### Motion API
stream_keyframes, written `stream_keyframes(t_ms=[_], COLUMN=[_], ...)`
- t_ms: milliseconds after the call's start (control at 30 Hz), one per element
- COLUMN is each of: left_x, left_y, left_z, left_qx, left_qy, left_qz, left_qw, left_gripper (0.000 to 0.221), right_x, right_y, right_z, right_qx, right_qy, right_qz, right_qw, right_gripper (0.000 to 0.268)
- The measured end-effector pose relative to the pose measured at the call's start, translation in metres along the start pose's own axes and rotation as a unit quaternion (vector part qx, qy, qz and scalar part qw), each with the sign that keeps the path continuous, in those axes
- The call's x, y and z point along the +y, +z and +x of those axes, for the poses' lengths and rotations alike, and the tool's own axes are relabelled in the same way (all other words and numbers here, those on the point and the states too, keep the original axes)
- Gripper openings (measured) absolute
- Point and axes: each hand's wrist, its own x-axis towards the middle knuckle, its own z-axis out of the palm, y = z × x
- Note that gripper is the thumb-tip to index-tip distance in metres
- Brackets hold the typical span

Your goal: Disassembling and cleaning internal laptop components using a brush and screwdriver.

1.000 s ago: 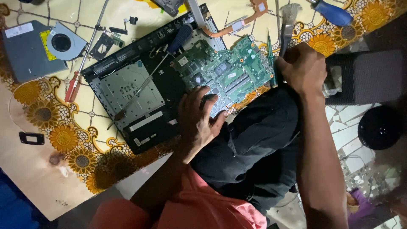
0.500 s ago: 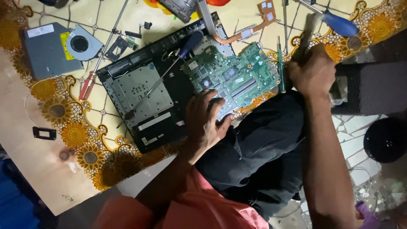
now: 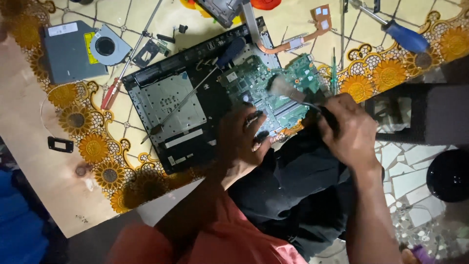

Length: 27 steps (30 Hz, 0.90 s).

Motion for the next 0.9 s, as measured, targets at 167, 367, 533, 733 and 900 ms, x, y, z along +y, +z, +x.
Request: stream_keyframes(t_ms=[167, 367, 533, 733, 900], left_x=[-0.005, -0.022, -0.022, -0.025, -0.030], left_y=[0.003, 0.039, 0.034, 0.028, 0.038], left_z=[0.040, 0.069, 0.082, 0.069, 0.063], left_qx=[-0.088, -0.121, -0.133, -0.201, -0.083], left_qy=[-0.019, 0.022, -0.009, 0.013, 0.065], left_qz=[0.005, 0.077, -0.013, -0.014, -0.072], left_qw=[0.996, 0.989, 0.991, 0.979, 0.992], left_gripper=[0.037, 0.021, 0.009, 0.015, 0.005], right_x=[-0.016, -0.017, -0.012, -0.012, -0.018], right_y=[-0.002, 0.000, 0.011, -0.003, -0.003], right_z=[0.005, 0.012, 0.010, 0.004, 0.002], right_qx=[-0.043, -0.023, 0.031, -0.030, -0.026], right_qy=[0.047, 0.044, 0.023, 0.000, 0.014], right_qz=[-0.062, -0.088, -0.122, -0.094, -0.099], right_qw=[0.996, 0.995, 0.992, 0.995, 0.995], right_gripper=[0.011, 0.011, 0.013, 0.018, 0.018])
